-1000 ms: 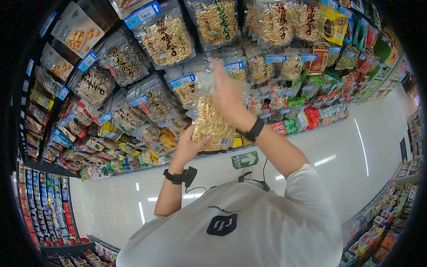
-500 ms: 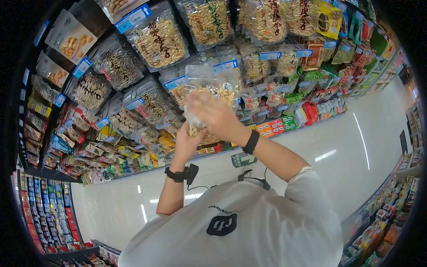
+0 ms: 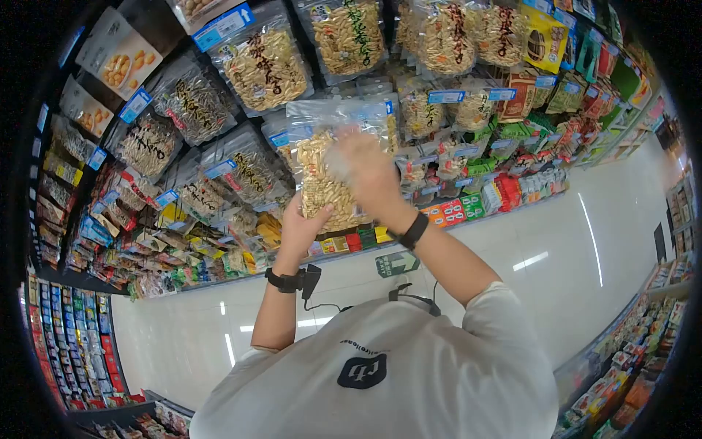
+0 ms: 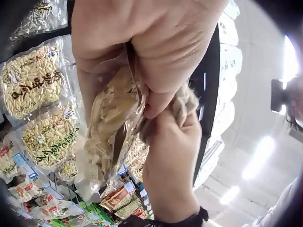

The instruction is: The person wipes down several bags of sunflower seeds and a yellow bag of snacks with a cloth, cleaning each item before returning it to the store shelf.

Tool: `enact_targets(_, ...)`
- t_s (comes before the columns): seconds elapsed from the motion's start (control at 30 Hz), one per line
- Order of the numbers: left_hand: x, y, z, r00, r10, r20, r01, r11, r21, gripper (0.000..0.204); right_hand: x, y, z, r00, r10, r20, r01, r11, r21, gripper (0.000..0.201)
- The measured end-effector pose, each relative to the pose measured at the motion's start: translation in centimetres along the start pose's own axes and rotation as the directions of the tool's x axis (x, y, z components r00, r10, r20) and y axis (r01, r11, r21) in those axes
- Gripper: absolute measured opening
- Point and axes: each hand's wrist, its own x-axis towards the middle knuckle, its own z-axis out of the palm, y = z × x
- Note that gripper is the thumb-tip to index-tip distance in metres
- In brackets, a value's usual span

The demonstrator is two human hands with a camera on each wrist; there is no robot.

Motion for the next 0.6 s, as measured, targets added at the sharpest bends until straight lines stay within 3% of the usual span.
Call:
enact_targets(0.03, -0.1, 0.4, -0.3, 0.996, -0.071, 0.053, 0.074, 0.996, -0.057, 0.046, 0.0, 2.1, 0.1, 1.0, -0.008, 0.006, 0.008, 1.0, 0.008, 0.039)
enact_targets(0.07, -0.2, 0.4, -0.3, 0.997, -0.072, 0.043, 0.074, 0.996, -0.059, 0.046, 0.0, 3.9, 0.3, 0.967, 0.244, -0.069, -0.246, 0.969, -0.029, 0.04)
enact_targets(0.1, -0.3, 0.3, -0.1, 0.998, -0.041, 0.048, 0.044, 0.997, -0.062, 0.045, 0.0, 4.6, 0.5, 0.866, 0.477, -0.15, -0.488, 0.871, -0.048, 0.041)
enact_targets(0.13, -0.3, 0.1, 0.1, 0.998, -0.008, 0.057, 0.012, 0.998, -0.067, 0.045, 0.6, 3.1, 0.3, 0.868, 0.474, -0.146, -0.485, 0.873, -0.047, 0.041)
enact_targets(0.17, 0.0, -0.1, 0.1, 0.999, -0.005, 0.054, 0.008, 0.998, -0.069, 0.045, 1.0, 1.1, 0.1, 0.909, 0.414, -0.045, -0.415, 0.91, -0.015, 0.042)
enact_targets(0.2, 0.3, -0.3, 0.2, 0.999, -0.039, 0.02, 0.041, 0.992, -0.117, 0.045, 1.4, -0.9, 0.0, 0.938, 0.344, 0.054, -0.345, 0.938, 0.022, 0.044)
enact_targets(0.23, 0.6, -0.5, 0.2, 0.997, -0.077, -0.01, 0.075, 0.983, -0.166, 0.045, 1.4, -2.4, 0.4, 0.938, 0.343, 0.055, -0.344, 0.939, 0.018, 0.044)
enact_targets(0.3, 1.1, -0.3, -0.2, 0.997, -0.079, -0.021, 0.074, 0.983, -0.171, 0.045, 1.3, -4.7, 1.1, 0.981, -0.039, 0.189, 0.029, 0.998, 0.055, 0.046)
enact_targets(0.33, 1.3, -0.3, -0.5, 0.996, -0.079, -0.037, 0.072, 0.983, -0.17, 0.046, 1.3, -4.1, 1.0, 0.981, -0.042, 0.189, 0.031, 0.998, 0.06, 0.046)
enact_targets(0.4, 1.4, 0.0, -0.7, 0.996, -0.089, -0.005, 0.086, 0.977, -0.197, 0.046, 1.7, -1.2, 0.8, 1.0, -0.028, 0.006, 0.029, 0.996, -0.08, 0.046)
enact_targets(0.43, 1.2, 0.0, -0.8, 0.995, -0.098, 0.034, 0.103, 0.968, -0.231, 0.047, 2.1, 1.0, 0.9, 0.975, 0.208, -0.076, -0.212, 0.976, -0.042, 0.046)
enact_targets(0.47, 1.1, -0.2, -0.9, 0.996, -0.088, 0.035, 0.092, 0.982, -0.162, 0.048, 2.2, 2.7, 1.2, 0.889, 0.436, -0.143, -0.44, 0.898, 0.005, 0.046)
enact_targets(0.57, 1.2, 0.0, -0.2, 0.992, -0.101, 0.077, 0.113, 0.98, -0.163, 0.044, 2.1, 3.7, 2.0, 0.876, 0.456, -0.156, -0.477, 0.867, -0.142, 0.044)
enact_targets(0.6, 1.5, -0.3, -0.2, 0.993, -0.101, 0.068, 0.111, 0.98, -0.166, 0.044, 2.6, 1.8, 1.9, 0.823, 0.567, -0.029, -0.567, 0.822, -0.045, 0.043)
